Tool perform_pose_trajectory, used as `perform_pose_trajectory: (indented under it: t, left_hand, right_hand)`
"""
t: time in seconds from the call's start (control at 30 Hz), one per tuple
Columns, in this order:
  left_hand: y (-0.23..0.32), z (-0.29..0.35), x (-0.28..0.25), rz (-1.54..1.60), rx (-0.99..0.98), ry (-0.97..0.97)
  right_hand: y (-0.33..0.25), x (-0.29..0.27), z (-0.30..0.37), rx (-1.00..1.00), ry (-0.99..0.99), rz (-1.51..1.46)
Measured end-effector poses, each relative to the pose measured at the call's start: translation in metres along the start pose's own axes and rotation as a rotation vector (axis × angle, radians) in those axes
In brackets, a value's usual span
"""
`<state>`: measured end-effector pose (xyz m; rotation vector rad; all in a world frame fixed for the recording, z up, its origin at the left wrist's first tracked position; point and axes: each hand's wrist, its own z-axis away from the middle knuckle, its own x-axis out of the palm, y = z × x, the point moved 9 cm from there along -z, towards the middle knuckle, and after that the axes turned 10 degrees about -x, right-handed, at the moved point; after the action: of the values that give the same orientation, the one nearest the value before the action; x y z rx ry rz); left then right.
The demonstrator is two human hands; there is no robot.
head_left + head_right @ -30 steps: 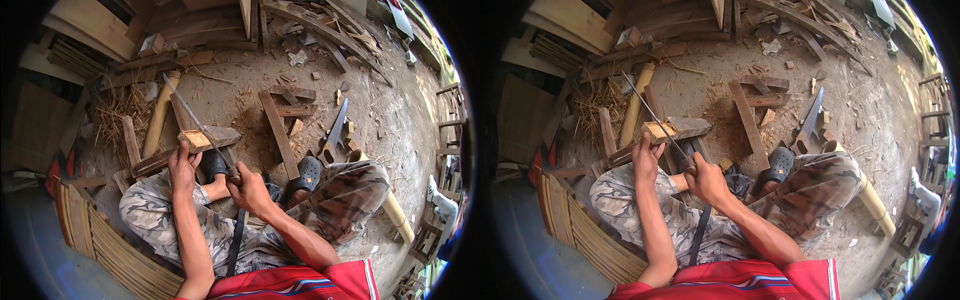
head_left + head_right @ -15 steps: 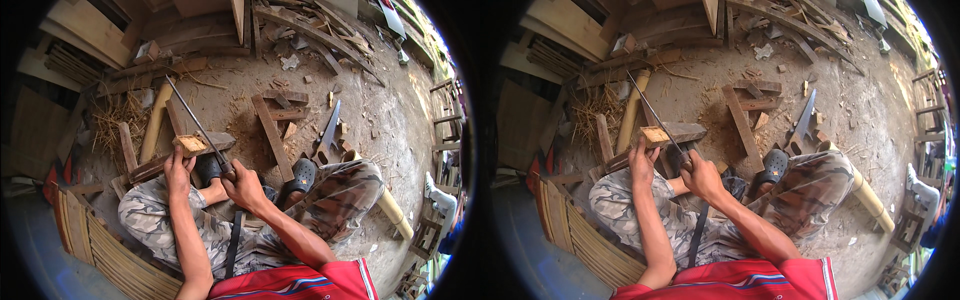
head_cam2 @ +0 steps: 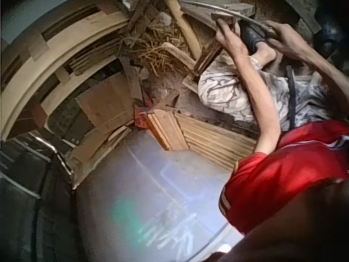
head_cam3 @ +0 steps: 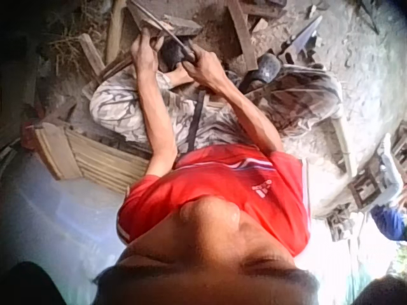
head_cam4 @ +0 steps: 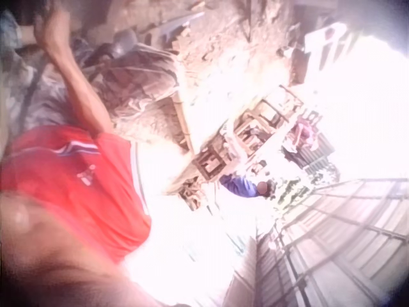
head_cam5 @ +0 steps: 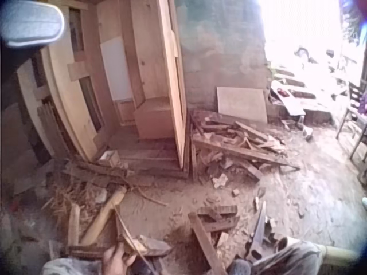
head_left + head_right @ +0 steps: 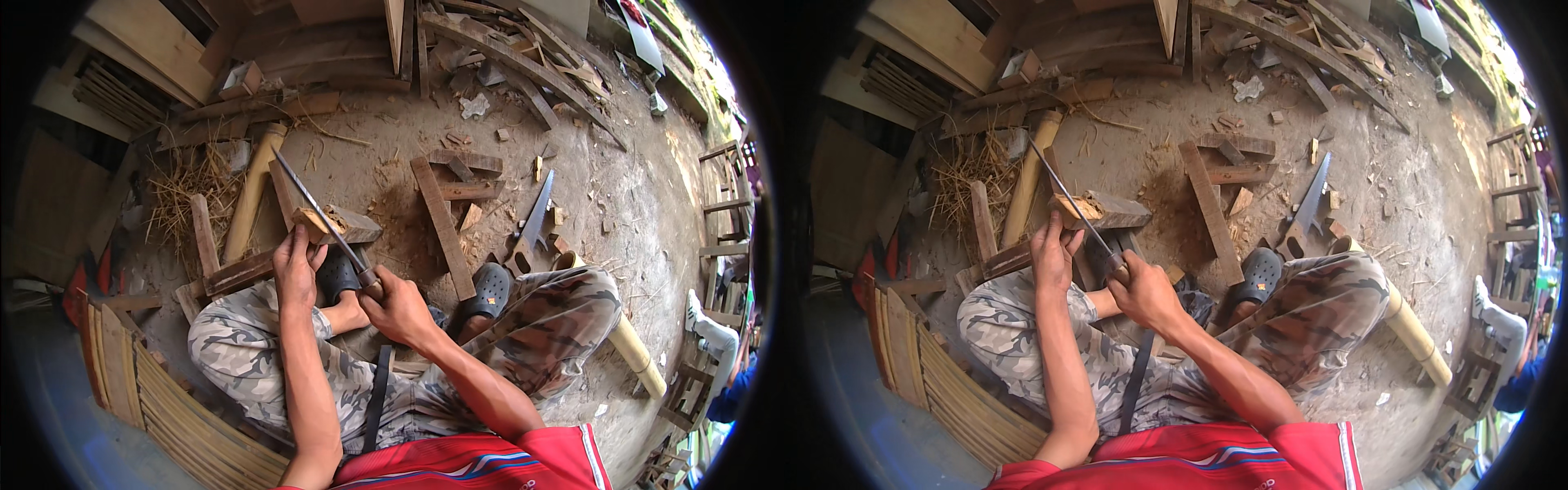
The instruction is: The person sits on the ground and uses a knife to carve a small piece of wood, repeatedly scraping and shaping it. The person occasionally repositions the wood and continues carving.
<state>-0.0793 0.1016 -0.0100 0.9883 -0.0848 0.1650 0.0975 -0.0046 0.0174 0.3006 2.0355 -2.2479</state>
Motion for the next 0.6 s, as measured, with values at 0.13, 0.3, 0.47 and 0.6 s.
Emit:
perform_pose_trajectory:
  t: [0.13, 0.3, 0.47, 0.6]
  left_hand:
    - [-0.001, 0.0, 0.003, 0.059, 0.012, 0.002]
    - [-0.001, -0.002, 0.007, 0.038, 0.025, -0.024]
    - [-0.003, -0.001, 0.003, 0.061, 0.023, -0.01]
    - [-0.002, -0.005, 0.003, 0.029, 0.039, 0.002]
  right_hand:
    - [-0.007, -0.002, -0.002, -0.054, 0.048, 0.028]
    - [0.001, 0.002, -0.007, 0.0, -0.029, 0.102]
    - [-0.009, -0.003, -0.009, -0.057, 0.023, 0.078]
    - [0.013, -0.001, -0.01, -0.042, 0.036, 0.122]
